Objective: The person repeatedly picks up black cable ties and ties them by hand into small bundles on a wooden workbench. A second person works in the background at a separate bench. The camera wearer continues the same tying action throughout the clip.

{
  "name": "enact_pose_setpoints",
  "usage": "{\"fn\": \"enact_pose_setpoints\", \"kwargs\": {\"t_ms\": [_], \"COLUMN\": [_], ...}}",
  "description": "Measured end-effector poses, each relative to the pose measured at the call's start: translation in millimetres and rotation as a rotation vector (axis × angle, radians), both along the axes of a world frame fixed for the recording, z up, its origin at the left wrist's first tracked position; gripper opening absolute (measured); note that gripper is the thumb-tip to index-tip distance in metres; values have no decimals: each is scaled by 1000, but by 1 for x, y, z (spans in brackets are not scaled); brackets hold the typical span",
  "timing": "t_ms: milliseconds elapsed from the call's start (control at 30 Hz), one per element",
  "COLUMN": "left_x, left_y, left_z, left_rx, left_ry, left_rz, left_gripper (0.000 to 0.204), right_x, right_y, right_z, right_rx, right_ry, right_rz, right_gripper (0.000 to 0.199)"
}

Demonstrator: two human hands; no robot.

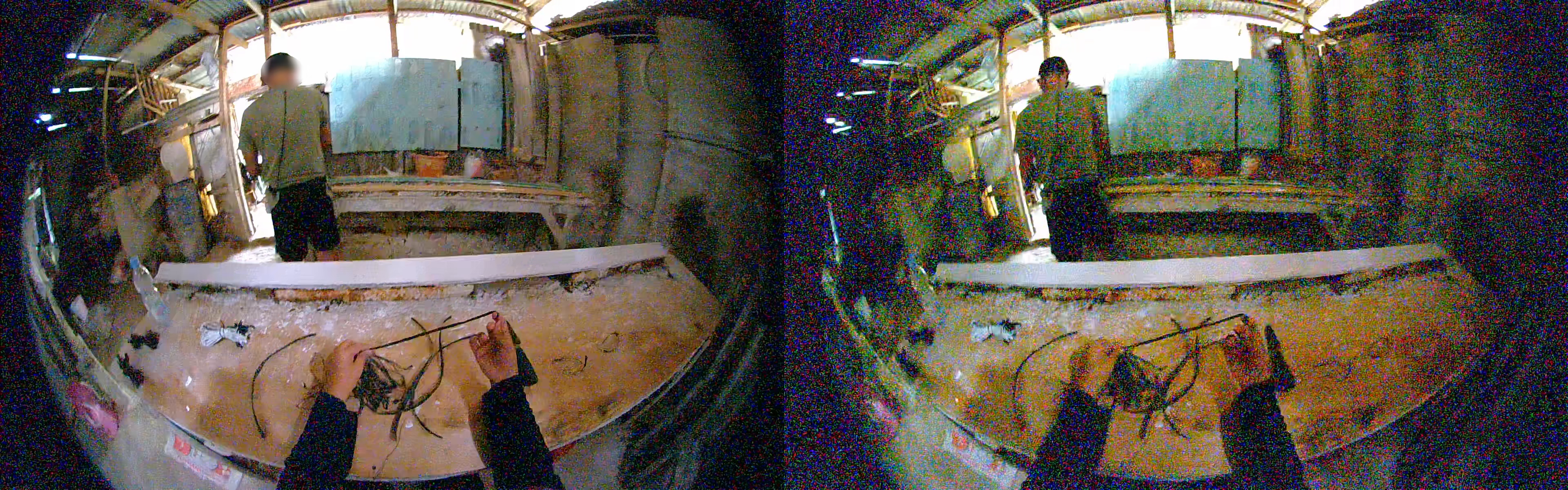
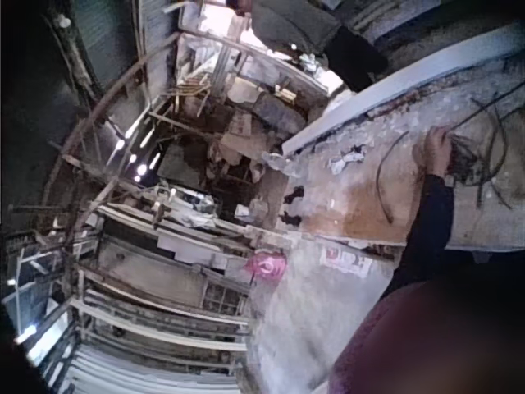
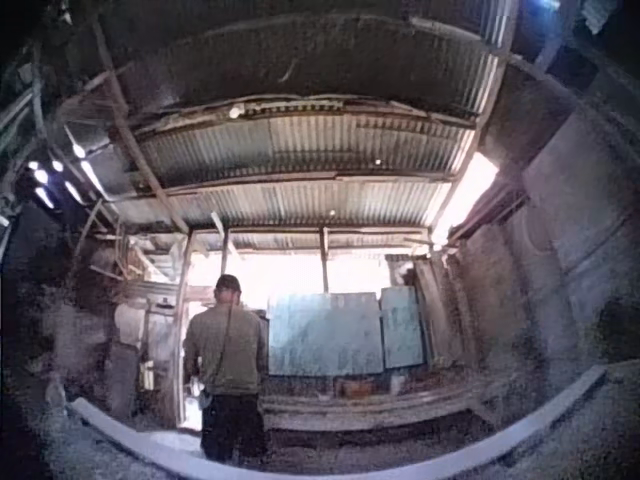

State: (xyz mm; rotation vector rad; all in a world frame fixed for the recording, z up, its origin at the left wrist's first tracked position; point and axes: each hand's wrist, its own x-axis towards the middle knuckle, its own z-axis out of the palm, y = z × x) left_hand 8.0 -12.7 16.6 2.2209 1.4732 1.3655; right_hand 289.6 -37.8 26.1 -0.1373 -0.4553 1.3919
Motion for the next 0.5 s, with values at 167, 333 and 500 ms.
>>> {"fn": "enact_pose_setpoints", "kwargs": {"t_ms": [167,333,500], "left_x": [9,25,38], "left_y": [-1,-5,-19], "left_z": [-2,-8,-8], "left_rx": [41,28,-301], "left_ry": [-69,-315,-322], "left_rz": [15,-125,-230], "left_gripper": [14,15,19], "right_x": [-2,-29,-59], "right_y": [-3,-5,-8], "right_z": [3,0,-8], "right_rx": [67,-30,-81], "right_ry": [-158,-429,-777], "right_rz": [-55,56,261], "right_gripper": [20,16,8]}}
